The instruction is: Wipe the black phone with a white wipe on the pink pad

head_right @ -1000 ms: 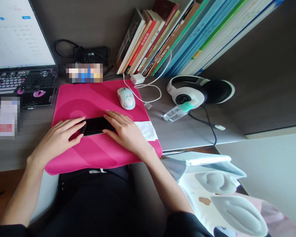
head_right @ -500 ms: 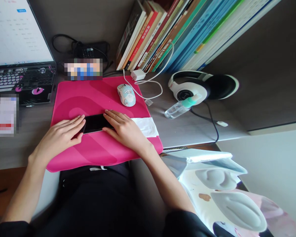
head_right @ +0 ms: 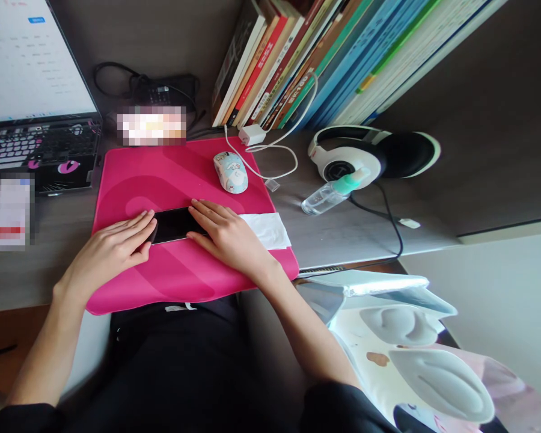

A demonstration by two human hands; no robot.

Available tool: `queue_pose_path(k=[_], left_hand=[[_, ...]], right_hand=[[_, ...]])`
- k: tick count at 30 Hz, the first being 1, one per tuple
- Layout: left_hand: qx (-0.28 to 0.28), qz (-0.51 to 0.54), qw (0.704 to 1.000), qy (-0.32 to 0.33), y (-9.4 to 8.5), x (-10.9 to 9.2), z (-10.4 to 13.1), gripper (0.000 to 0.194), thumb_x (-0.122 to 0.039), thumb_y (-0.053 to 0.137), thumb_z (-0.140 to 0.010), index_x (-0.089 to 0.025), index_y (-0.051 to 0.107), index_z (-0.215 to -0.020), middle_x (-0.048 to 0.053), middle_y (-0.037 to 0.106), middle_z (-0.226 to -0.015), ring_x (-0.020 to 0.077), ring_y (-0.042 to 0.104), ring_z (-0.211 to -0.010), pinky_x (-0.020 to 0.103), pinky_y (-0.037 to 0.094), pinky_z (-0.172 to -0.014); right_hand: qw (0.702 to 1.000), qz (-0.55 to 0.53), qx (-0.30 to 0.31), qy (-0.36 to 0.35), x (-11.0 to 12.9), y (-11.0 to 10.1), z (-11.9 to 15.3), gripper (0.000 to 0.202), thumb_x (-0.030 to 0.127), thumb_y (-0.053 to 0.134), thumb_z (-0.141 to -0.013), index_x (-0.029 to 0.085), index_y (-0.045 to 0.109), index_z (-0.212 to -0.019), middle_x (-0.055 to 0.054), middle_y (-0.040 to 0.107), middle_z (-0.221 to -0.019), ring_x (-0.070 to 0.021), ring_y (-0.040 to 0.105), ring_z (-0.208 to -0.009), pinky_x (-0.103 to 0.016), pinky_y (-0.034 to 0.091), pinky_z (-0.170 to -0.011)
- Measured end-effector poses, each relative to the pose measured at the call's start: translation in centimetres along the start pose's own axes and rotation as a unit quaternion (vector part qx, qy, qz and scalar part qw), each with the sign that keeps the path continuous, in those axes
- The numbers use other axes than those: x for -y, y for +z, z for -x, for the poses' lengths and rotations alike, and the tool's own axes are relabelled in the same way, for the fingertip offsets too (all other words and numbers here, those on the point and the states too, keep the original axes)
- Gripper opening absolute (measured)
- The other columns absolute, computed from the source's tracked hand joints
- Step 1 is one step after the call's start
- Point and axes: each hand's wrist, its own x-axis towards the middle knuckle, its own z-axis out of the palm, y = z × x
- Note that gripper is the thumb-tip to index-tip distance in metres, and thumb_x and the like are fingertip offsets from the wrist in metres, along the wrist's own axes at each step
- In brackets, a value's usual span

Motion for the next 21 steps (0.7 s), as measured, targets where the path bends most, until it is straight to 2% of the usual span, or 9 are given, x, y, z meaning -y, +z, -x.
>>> queue_pose_path(k=[3, 7, 13, 18, 21], left_hand=[[0.001, -0.019, 1.000, 0.005, 0.03, 0.00, 0.01, 0.045, -0.015, 0.050, -0.105, -0.012, 0.065, -0.148, 0.016, 0.059, -0.158, 0.0294, 0.061, -0.145, 0.051, 0.053, -0.123], [-0.002, -0.036, 0.999, 0.015, 0.11, 0.03, 0.04, 0.044, -0.015, 0.047, -0.106, -0.006, 0.065, -0.145, 0.020, 0.059, -0.157, 0.0300, 0.062, -0.144, 0.049, 0.053, -0.123], [-0.001, -0.027, 1.000, 0.008, 0.09, 0.00, 0.10, 0.045, -0.015, 0.048, -0.106, -0.010, 0.064, -0.147, 0.018, 0.058, -0.159, 0.0292, 0.061, -0.146, 0.050, 0.053, -0.123], [-0.008, -0.038, 0.999, 0.017, 0.06, -0.05, 0.10, 0.044, -0.014, 0.047, -0.106, -0.006, 0.064, -0.146, 0.021, 0.059, -0.157, 0.0298, 0.062, -0.144, 0.049, 0.053, -0.123], [-0.014, -0.042, 0.999, 0.020, 0.15, 0.04, 0.11, 0.044, -0.014, 0.048, -0.105, -0.007, 0.064, -0.146, 0.020, 0.059, -0.157, 0.0295, 0.063, -0.143, 0.048, 0.054, -0.122]], right_hand=[[1.000, 0.005, 0.000, 0.001, 0.01, 0.04, -0.01, 0.051, 0.038, 0.056, -0.111, 0.019, 0.058, -0.158, -0.014, 0.059, -0.161, -0.0312, 0.054, -0.153, -0.057, 0.049, -0.126], [1.000, 0.009, -0.006, -0.005, 0.09, 0.05, -0.03, 0.051, 0.038, 0.056, -0.111, 0.013, 0.060, -0.155, -0.016, 0.060, -0.160, -0.0312, 0.055, -0.152, -0.055, 0.049, -0.126], [1.000, 0.000, -0.002, 0.001, 0.10, -0.04, -0.06, 0.052, 0.039, 0.056, -0.111, 0.018, 0.058, -0.158, -0.015, 0.059, -0.161, -0.0317, 0.055, -0.152, -0.057, 0.049, -0.126], [1.000, 0.013, -0.002, -0.006, 0.01, 0.01, -0.01, 0.053, 0.041, 0.056, -0.111, 0.013, 0.059, -0.155, -0.017, 0.059, -0.161, -0.0306, 0.054, -0.152, -0.052, 0.048, -0.127], [1.000, 0.015, -0.002, -0.007, 0.02, 0.04, 0.00, 0.053, 0.041, 0.056, -0.111, 0.011, 0.060, -0.154, -0.018, 0.059, -0.160, -0.0311, 0.055, -0.152, -0.052, 0.047, -0.127]])
